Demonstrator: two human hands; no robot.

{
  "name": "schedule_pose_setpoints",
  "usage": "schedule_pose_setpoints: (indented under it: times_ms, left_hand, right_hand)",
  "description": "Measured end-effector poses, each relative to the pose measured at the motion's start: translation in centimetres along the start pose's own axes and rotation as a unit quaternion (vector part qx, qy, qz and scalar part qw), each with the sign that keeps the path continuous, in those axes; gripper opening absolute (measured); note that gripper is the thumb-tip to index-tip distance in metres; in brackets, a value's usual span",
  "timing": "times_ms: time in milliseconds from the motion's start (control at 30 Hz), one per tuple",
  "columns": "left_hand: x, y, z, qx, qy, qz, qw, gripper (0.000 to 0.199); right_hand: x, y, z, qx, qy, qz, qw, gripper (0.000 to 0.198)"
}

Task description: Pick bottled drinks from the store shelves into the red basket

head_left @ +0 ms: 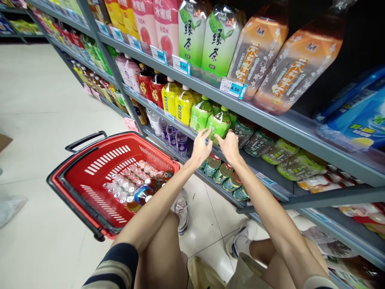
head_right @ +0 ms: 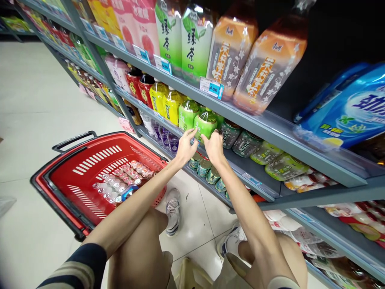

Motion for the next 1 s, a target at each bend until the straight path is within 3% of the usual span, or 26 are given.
schedule_pose_setpoints:
  times_ms: [267,433,500,600,667,767,833,1000]
  left_hand:
    - [-0.5,1.0,0.2,0.043,0.008,0.017,0.999,0.065]
    - [1.0,-0.3,-0.2,-0.044,-0.057,0.030,0.997,0.057]
    - [2.0,-0.1,-0.4,-0.044,-0.078,0.038,0.995,0.062]
    - [2.9,1.0,-0.4,0.011,-0.069,0.046,0.996,0.064]
    - [3.3,1.2,-0.2,0.008,-0.057,0.030,0.998,0.057]
    - [4.2,0.3,0.0,-0.022,-0.042,-0.018,0.999,0.039]
    - [4.9,-0.3,-0.2,-0.003,-0.022,-0.045,0.999,0.036]
    - [6.4,-0.6,-1.7,0.030,0.035,-0.086,0.995,0.033]
  right_hand:
    - [-0.8,-0.3,-0.8,-0.006,0.012,-0.013,1.000,0.048]
    - [-1.5,-0.3,0.8,-0.017,-0.010,-0.065,0.998,0.055]
    - [-1.7,-0.4,1.8,-0.026,-0.021,-0.087,0.996,0.059]
    - [-1.6,-0.9,3.1,-0.040,-0.029,-0.079,0.996,0.049]
    - [-0.9,-1.3,3.7,-0.046,-0.056,-0.041,0.997,0.035]
    - [0.4,-1.0,4.2,0.026,-0.085,0.028,0.996,0.021]
    - [0.8,-0.1,4.0,0.088,-0.069,0.066,0.992,0.021]
    - [1.3,2.3,2.6,0.115,-0.062,0.132,0.983,0.031]
Point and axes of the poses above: each hand's wrist, its own z-axis away from the middle knuckle, its own y-axis out of the palm, x = y × z, the point moved 4 cm from there along -z, towards the middle knuckle, and after that the axes turned 15 degrees about -z, right-handed, at the moved point
